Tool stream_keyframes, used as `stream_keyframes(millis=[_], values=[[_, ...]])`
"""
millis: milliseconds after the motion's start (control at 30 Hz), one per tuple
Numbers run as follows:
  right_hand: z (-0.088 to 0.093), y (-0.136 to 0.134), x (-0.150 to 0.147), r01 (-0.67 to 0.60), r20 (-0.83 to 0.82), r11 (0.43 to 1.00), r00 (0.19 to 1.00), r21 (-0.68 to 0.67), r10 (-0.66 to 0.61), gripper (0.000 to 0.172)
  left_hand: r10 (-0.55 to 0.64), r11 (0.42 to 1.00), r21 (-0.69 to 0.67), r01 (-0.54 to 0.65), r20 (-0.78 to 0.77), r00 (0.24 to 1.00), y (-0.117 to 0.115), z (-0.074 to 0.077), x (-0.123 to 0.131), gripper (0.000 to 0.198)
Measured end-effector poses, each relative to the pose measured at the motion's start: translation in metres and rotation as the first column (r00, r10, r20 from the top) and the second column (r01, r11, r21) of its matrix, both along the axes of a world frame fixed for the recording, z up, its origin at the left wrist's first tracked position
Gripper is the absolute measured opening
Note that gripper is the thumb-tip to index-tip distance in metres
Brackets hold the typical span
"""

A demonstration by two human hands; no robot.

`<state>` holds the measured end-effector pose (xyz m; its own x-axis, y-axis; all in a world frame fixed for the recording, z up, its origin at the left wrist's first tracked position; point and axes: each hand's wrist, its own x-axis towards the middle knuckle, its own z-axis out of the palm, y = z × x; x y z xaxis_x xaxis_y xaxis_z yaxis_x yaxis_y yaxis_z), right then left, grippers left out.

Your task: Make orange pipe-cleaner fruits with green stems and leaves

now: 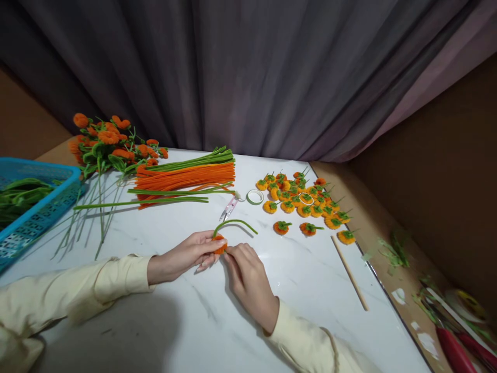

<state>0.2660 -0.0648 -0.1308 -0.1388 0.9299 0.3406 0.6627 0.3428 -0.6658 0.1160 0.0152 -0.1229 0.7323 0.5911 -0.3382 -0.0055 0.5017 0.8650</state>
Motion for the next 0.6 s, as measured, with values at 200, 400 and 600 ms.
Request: stream_keyframes(millis=[200, 400, 600], values=[[0.0010, 0.0023, 0.0086, -0.112, 0.126, 0.990, 0.987, 0.085, 0.100, 0.024, -0.043, 0.994, -0.100, 0.048, 0.043, 0.998, 0.0053, -0.0044, -0.0032, 0.024], [0.0027, 0.0029, 0.0092, -0.089, 0.086, 0.995, 0.993, 0.052, 0.085, 0.022, -0.070, 0.994, -0.085, 0.075, 0.053, 0.996, 0.0049, -0.0037, -0.0041, 0.024], [-0.0022, -0.0014, 0.0047, -0.030, 0.135, 0.996, 0.991, 0.088, 0.018, 0.022, -0.035, 0.999, -0.029, 0.036, 0.009, 0.999, 0.0040, 0.0003, -0.0017, 0.027]])
